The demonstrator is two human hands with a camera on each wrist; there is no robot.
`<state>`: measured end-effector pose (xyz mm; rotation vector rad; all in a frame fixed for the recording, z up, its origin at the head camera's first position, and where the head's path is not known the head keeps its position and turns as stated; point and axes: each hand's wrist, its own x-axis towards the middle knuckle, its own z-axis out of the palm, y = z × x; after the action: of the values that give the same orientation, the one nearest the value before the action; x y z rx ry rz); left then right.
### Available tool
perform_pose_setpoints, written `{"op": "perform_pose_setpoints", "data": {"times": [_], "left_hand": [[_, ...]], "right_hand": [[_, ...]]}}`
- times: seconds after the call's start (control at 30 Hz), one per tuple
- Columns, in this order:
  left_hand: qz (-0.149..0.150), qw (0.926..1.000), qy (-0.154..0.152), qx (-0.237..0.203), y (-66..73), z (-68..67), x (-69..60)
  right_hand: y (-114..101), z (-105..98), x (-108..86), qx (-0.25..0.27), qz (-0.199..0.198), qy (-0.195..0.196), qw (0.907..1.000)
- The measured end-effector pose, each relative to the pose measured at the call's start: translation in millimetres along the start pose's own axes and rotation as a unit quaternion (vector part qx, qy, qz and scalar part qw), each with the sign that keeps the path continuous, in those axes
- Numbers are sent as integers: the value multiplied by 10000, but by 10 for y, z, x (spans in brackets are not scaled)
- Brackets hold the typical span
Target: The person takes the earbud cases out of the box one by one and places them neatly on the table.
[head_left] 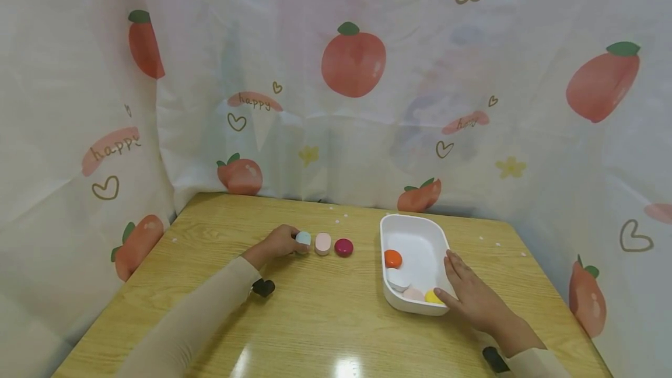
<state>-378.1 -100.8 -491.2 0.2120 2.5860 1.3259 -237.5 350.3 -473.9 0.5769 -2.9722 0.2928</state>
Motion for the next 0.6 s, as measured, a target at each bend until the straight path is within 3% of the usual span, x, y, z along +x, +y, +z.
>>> {"op": "perform_pose_setpoints", "data": {"times": [0.23, 0.37, 0.47, 0.6], "left_hand": [[-85, 9995, -57, 309, 51, -53, 55], [-183, 9986, 103, 489, 86, -114, 102], [2, 9985, 258, 484, 132, -156, 127], [393, 9989, 263, -22, 218, -194, 163]], "right_hand": [[6, -22, -10, 76, -30, 93, 9999], [2, -16, 2, 124, 6, 3, 9999], [-7, -6, 8, 143, 72, -62, 9999], [-10, 4, 17, 101, 10, 23, 9999]]}}
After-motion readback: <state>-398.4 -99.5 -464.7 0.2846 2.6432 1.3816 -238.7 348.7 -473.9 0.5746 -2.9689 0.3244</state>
